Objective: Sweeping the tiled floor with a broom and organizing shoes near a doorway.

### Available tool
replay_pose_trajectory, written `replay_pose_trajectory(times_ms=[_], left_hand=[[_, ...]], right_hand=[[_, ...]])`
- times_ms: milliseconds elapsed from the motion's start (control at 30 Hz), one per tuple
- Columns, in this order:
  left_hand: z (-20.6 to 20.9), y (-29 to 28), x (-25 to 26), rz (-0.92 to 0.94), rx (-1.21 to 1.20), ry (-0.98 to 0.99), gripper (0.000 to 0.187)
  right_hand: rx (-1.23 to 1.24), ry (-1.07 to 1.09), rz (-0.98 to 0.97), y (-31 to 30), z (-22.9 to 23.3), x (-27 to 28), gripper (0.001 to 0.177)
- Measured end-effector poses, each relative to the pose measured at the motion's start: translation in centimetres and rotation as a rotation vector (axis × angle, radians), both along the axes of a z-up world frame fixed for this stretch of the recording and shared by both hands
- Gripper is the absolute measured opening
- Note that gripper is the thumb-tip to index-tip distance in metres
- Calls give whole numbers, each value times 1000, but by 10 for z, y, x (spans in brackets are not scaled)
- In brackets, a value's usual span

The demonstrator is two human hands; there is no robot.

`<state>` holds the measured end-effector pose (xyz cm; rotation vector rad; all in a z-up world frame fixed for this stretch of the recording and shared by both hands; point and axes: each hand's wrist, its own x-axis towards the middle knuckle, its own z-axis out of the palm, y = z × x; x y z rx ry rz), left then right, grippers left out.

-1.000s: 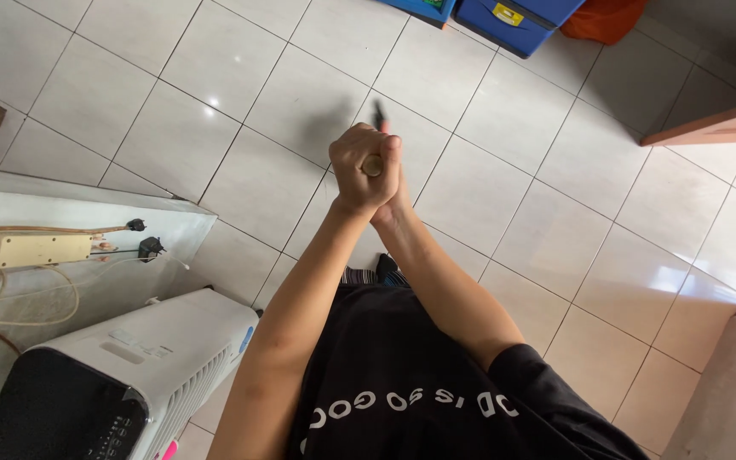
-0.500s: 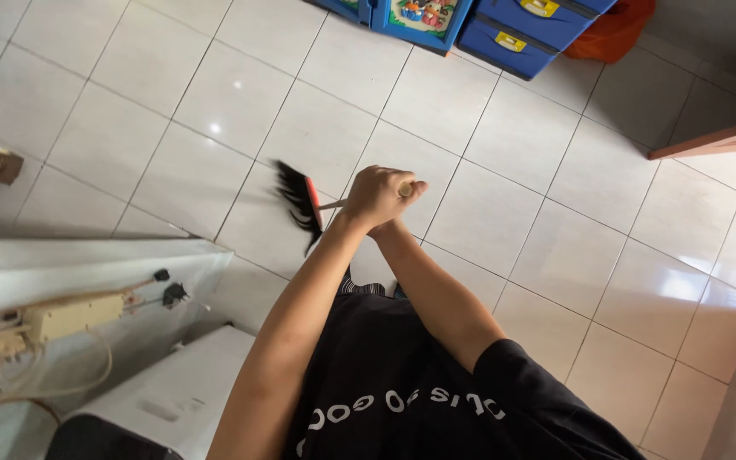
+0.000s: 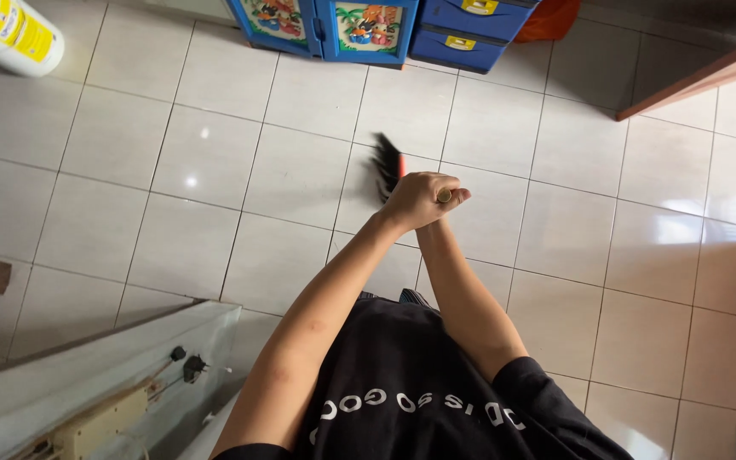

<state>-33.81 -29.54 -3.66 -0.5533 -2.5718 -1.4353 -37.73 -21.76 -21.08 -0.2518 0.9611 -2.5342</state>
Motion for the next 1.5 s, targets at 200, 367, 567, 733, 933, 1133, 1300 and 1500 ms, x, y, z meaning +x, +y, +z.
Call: replay_pose_trajectory(times_ms=[200, 367, 567, 733, 933, 1133, 1300, 1500], left_hand=[[-16, -16, 2, -15, 89, 1, 36], [1, -31, -8, 123, 180, 179, 30], [30, -26, -15, 321, 309, 295, 39], [46, -17, -13, 203, 253, 408, 36], [5, 0, -8, -34, -128, 136, 50], [-8, 18, -3, -118, 48, 65, 47], [-24, 5, 4, -109, -10, -143, 48], [-27, -42, 4, 17, 152, 327, 39]], right_hand=[[-96, 36, -49, -14, 18, 3, 56], [-601, -214, -108, -40, 90, 10, 52], [-112, -526, -195, -35, 115, 4, 49], [-347, -257, -283, -33, 16, -5, 39], [-628, -2, -369, -14, -62, -4, 46], [-564, -108, -361, 30, -175, -28, 44], [-480, 78, -210, 37, -170, -32, 58], [61, -412, -289, 12, -34, -2, 40]])
